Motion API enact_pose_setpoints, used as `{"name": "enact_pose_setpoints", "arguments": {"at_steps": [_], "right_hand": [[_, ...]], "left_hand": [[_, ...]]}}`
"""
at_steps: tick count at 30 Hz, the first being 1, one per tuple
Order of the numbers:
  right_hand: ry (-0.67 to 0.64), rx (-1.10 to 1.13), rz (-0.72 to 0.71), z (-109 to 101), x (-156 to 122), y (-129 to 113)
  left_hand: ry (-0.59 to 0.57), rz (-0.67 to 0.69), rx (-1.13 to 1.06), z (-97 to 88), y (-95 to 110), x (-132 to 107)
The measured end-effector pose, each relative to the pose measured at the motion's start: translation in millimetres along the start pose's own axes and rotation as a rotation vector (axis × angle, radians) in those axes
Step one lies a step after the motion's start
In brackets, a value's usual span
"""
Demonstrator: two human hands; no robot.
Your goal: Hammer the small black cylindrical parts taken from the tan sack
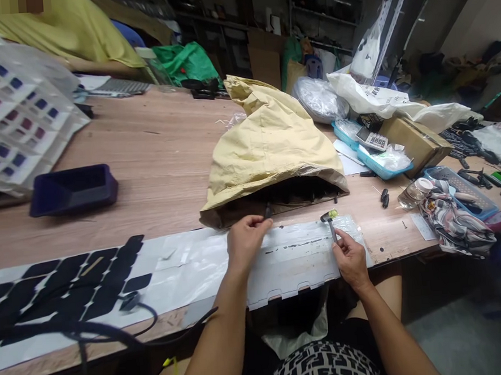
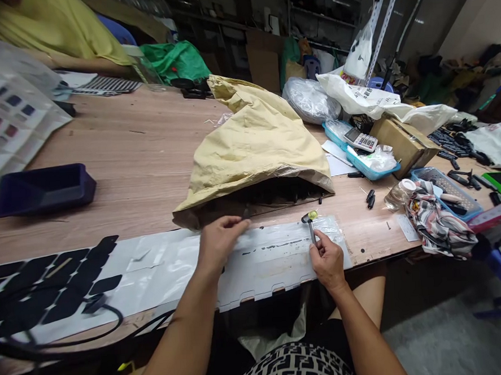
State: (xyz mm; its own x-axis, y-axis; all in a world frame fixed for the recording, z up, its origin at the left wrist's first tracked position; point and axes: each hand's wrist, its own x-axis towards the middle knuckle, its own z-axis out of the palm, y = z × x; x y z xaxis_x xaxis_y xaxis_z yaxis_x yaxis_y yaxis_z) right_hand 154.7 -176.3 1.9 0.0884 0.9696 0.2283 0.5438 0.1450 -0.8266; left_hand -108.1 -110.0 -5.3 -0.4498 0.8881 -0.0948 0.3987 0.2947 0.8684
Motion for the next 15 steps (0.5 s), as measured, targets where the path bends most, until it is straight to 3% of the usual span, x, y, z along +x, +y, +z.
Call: {"name": "enact_pose_setpoints", "arguments": {"at_steps": [3,6,10,15], "right_hand": [[0.007,0.003,0.0,0,0,1],[0.007,0.008,0.0,0,1,1],[0.004,0.031,-0.001,0,0,2],[0.018,0.094,-0.004,-1,-3,8]], "left_hand": [[-0.184,0.163,-0.004,7.0,0,-36],[-0.254,0.376,0.07,18.7,3,-54],[-0.277,0.487,0.167,27.5,3,-58],[-0.281,0.519,0.201,27.1,-2,-57]]}}
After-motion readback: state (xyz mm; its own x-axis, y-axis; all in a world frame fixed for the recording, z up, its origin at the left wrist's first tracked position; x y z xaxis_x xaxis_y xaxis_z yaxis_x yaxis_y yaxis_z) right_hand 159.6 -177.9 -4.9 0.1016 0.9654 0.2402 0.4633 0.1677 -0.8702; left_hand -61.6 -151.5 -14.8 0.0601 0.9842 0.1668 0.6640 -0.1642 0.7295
